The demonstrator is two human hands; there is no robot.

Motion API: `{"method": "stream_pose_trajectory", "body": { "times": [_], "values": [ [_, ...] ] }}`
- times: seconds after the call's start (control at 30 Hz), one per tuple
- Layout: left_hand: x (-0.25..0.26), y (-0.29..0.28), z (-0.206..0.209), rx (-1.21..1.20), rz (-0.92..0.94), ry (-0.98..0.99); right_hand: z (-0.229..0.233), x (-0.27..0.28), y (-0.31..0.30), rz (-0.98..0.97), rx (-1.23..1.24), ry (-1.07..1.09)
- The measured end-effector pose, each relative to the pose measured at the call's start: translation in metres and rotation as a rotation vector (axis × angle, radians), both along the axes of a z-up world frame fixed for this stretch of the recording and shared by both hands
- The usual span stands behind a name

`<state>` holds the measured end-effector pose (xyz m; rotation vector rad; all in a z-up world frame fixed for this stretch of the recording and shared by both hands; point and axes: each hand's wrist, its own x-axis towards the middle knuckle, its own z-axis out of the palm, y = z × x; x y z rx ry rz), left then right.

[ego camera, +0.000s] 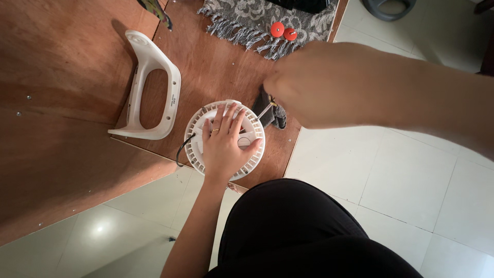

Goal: The person uses a screwdriver to tighten screws on the back of a small white fan. They then attach the fan's handle and secure it with a plastic cap.

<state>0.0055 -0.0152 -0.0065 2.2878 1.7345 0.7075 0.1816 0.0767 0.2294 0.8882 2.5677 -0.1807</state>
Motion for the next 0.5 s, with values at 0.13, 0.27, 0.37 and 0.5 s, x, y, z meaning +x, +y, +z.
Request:
{"method": "stream_pose_trajectory", "body": {
  "times": [0.13,0.27,0.37,0.5],
  "values": [
    [0.0006,0.0009,0.0006,0.004,0.0,-0.004,0.0021,-0.0009,-0.0021,-0.11,0.006,-0.049],
    [0.0001,0.0013,0.001,0.005,0.001,0.011,0.0035,0.0007,-0.0054,-0.228,0.0,0.014],
    [-0.0001,0.0008,0.0009,0.004,0.004,0.012,0.0026,0.0022,-0.0045,-0.258,-0.007,0.084],
    [0.0001,0.0012,0.0005,0.004,0.006,0.011,-0.0025,0.0055,-0.0038,-0.319,-0.039,0.097]
  ]
}}
